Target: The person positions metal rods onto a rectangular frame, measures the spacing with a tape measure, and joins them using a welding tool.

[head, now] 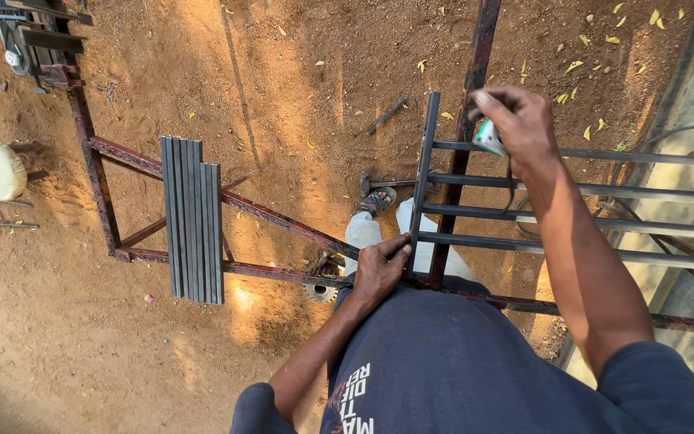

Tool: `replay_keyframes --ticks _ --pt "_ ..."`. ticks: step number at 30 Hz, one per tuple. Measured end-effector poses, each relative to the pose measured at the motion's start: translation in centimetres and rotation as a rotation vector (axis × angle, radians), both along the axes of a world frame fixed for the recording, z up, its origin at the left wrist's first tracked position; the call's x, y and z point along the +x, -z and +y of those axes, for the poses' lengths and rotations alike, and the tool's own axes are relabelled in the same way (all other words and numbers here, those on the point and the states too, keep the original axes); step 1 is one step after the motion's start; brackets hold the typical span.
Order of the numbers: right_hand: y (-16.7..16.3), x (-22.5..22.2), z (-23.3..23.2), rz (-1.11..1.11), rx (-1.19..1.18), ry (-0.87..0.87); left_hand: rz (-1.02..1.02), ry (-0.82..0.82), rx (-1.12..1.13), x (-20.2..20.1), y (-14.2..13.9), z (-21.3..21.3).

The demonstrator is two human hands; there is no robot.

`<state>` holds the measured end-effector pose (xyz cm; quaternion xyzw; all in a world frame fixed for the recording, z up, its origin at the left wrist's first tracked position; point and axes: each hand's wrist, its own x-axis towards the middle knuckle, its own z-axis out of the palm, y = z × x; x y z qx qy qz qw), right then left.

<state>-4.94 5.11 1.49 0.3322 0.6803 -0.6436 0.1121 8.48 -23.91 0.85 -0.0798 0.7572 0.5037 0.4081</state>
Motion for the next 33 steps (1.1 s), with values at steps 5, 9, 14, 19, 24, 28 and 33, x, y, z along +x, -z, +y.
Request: replay_keyframes --ticks 5,9,14,19,24,28,33 --pt "-1.9 6.0 0.4 -0.022 -0.067 0.119 -0.088 0.085 -0.071 0.4 -0.2 -0.4" --pt "-1.3 10.4 -0.6 0.045 -0.138 0.177 0.124 0.068 0.03 1.6 0.9 -0.9" --pt "-0.3 15.6 -2.9 -0.028 -0.261 0.238 0.256 0.152 0.071 2.7 1.6 -1.6" --pt "-1.1 19.1 -5.7 -0.03 -0.319 0.256 0.286 0.086 0.073 3.0 0.3 -2.2" --pt "-3.8 21.0 -10.9 0.074 -0.071 -0.039 0.105 -0.044 0.266 3.6 -0.8 -3.0" --pt "-6.1 21.3 -17.7 0.18 -0.091 -0.316 -0.01 -0.282 0.53 4.8 -1.0 -4.2" --pt "-8.2 21.1 -21.8 0.158 -0.229 -0.416 0.197 -0.216 0.165 4.0 -1.1 -10.4"
